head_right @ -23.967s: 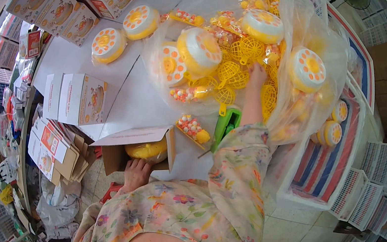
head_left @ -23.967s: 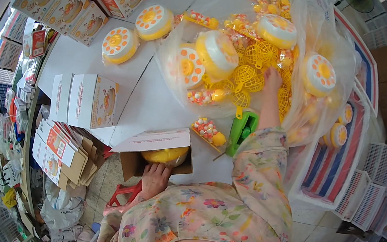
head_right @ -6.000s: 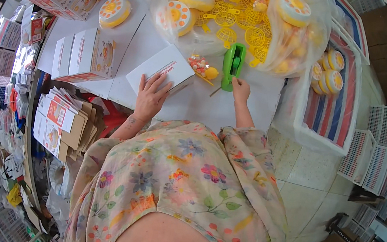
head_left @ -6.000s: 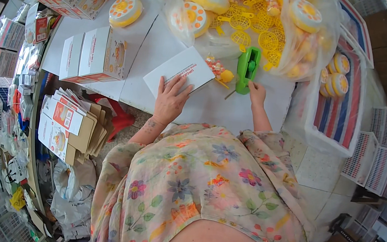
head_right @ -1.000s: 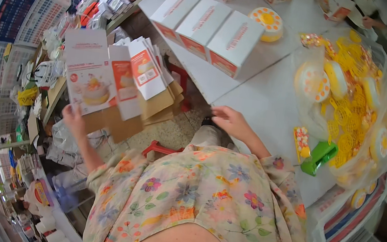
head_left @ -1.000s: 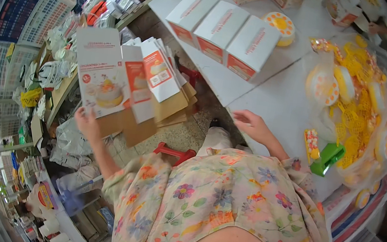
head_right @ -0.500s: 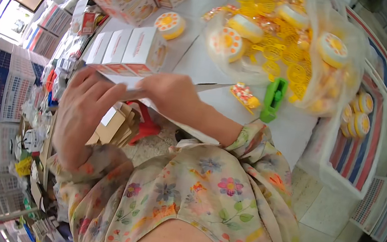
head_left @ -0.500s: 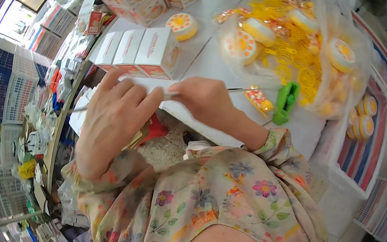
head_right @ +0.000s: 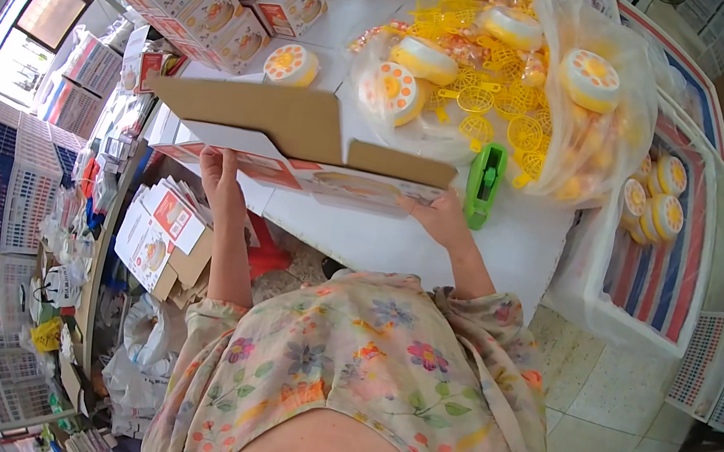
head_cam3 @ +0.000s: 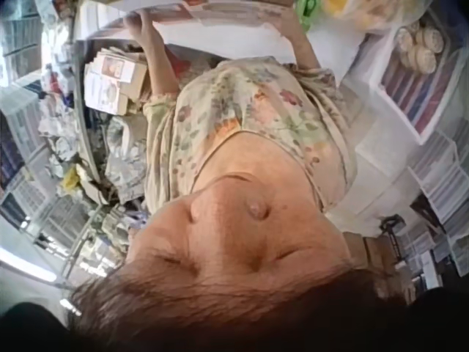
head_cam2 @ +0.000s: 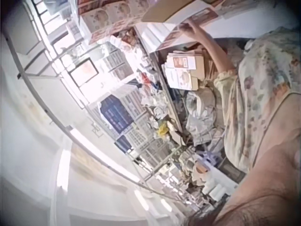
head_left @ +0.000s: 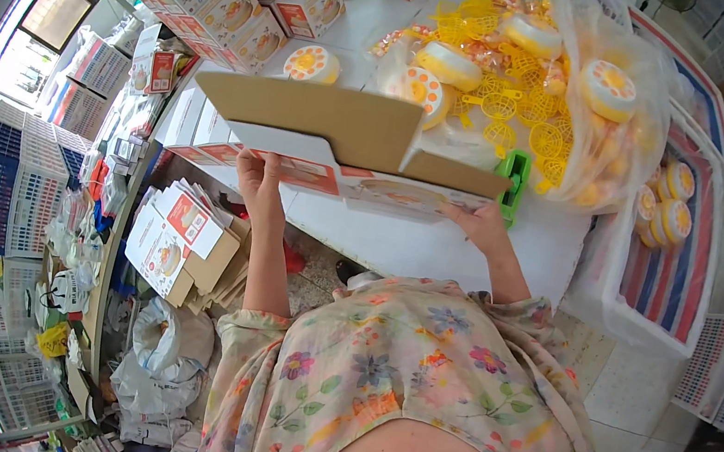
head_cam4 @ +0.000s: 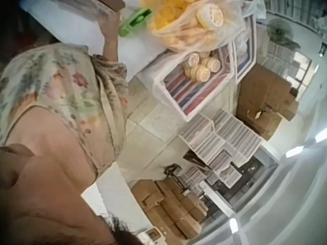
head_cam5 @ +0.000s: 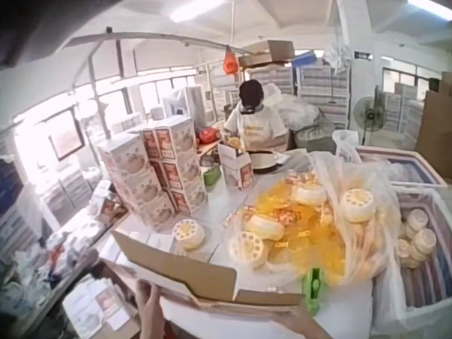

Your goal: Packing yellow plastic toys into small cardboard boxes.

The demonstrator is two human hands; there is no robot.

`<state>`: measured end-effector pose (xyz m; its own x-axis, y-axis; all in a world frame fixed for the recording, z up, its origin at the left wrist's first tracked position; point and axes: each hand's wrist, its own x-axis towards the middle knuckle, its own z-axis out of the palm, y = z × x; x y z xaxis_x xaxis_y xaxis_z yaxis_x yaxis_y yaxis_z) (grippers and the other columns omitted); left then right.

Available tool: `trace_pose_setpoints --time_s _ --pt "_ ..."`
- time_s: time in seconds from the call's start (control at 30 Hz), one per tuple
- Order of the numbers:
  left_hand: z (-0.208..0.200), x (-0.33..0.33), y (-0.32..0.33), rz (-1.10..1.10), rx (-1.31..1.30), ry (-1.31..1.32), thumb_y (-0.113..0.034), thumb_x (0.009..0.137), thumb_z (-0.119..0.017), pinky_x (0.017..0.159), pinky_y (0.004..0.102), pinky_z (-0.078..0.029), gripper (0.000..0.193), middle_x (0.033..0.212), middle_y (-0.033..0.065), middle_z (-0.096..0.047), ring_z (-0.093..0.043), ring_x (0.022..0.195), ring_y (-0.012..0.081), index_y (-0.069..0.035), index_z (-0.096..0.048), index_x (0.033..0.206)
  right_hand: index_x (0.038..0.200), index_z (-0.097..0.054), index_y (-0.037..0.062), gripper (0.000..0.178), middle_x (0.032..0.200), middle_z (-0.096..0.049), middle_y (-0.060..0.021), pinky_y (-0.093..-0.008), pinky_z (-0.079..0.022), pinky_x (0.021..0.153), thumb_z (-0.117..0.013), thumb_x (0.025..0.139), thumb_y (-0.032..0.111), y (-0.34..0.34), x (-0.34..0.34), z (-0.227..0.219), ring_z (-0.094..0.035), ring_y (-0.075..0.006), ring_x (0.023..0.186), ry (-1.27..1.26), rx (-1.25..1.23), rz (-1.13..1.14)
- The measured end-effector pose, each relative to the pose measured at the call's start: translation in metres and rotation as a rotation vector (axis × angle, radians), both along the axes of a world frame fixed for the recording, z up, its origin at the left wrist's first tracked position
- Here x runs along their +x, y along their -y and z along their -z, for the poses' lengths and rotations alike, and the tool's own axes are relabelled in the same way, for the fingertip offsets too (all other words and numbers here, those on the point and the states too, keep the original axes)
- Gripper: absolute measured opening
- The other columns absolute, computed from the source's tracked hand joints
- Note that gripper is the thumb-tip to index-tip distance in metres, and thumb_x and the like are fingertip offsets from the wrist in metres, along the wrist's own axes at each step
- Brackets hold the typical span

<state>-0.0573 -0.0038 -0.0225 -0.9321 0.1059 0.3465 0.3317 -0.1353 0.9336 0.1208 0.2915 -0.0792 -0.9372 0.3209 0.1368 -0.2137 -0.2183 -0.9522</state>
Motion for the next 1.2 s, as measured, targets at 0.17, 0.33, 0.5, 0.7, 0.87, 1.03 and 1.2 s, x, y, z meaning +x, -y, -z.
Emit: trace_pose_setpoints --time_s 0.17,0.33,0.5,0.7,0.87,1.03,1.2 --pt "-0.008 0.016 -0.012 0.001 0.178 -0.014 -0.016 0.100 -0.056 0.090 0.0273 -0.043 0.016 0.103 0.0015 -0.060 -0.055 0.097 0.0084 -0.007 -0.054 0.112 0.106 -0.067 0.0018 0.019 0.095 -0.066 0.0002 -0.0255 -0.049 0.074 -0.069 0.087 0.002 -0.010 0.008 -0.020 -0.058 -0.0064 0.084 -0.134 0.137 -0.043" --pt "-0.010 0.017 -0.001 0.002 0.311 0.013 -0.014 0.102 -0.053 0.092 0.0271 -0.042 0.015 0.105 0.0024 -0.060 -0.054 0.099 0.0085 -0.005 -0.053 0.114 0.109 -0.067 -0.0008 0.023 0.092 -0.066 0.0016 -0.0244 -0.048 0.072 -0.070 0.087 0.003 -0.003 0.014 -0.037 -0.057 -0.0053 0.081 0.059 0.064 -0.068" --pt "0.002 0.016 0.014 0.025 0.363 0.017 -0.018 0.103 -0.050 0.093 0.0264 -0.042 0.018 0.111 0.0044 -0.059 -0.053 0.105 0.0085 -0.004 -0.051 0.115 0.112 -0.067 -0.0023 0.023 0.092 -0.065 0.0017 -0.0218 -0.045 0.075 -0.066 0.091 0.006 0.004 0.011 -0.039 -0.056 -0.0061 0.084 0.068 0.197 -0.143" --pt "-0.023 0.041 -0.010 0.070 0.169 0.332 -0.024 0.105 -0.046 0.094 0.0267 -0.041 0.029 0.116 0.0042 -0.057 -0.052 0.105 0.0090 -0.004 -0.049 0.125 0.123 -0.062 -0.0023 0.030 0.109 -0.065 -0.0036 -0.0241 -0.046 0.084 -0.061 0.095 0.008 0.053 -0.015 -0.031 -0.056 -0.0089 0.098 -0.057 0.169 0.258" --pt "0.020 0.048 -0.023 0.199 -0.021 0.303 -0.012 0.102 -0.043 0.110 0.0302 -0.031 0.049 0.146 0.0109 -0.042 -0.040 0.133 0.0181 -0.002 -0.030 0.149 0.138 -0.051 0.0036 0.044 0.140 -0.049 -0.0163 -0.0335 -0.038 0.104 -0.060 0.095 0.010 0.064 -0.030 -0.021 -0.046 -0.0222 0.129 -0.099 0.354 0.368" --pt "0.063 0.040 -0.025 0.123 -0.426 0.132 -0.017 0.102 -0.044 0.116 0.0333 -0.021 0.057 0.153 0.0186 -0.033 -0.028 0.144 0.0256 0.003 -0.020 0.151 0.144 -0.046 0.0094 0.050 0.156 -0.023 -0.0253 -0.0399 -0.028 0.113 -0.055 0.094 0.012 0.062 -0.022 0.001 -0.028 -0.0370 0.144 -0.010 0.946 0.116" --pt "0.082 0.038 -0.013 0.083 -0.535 0.151 -0.011 0.099 -0.046 0.116 0.0338 -0.021 0.062 0.154 0.0196 -0.029 -0.026 0.144 0.0279 0.003 -0.016 0.151 0.148 -0.040 0.0101 0.056 0.159 -0.010 -0.0284 -0.0402 -0.024 0.116 -0.052 0.093 0.009 0.044 -0.018 -0.005 -0.020 -0.0410 0.146 0.091 0.937 -0.210"
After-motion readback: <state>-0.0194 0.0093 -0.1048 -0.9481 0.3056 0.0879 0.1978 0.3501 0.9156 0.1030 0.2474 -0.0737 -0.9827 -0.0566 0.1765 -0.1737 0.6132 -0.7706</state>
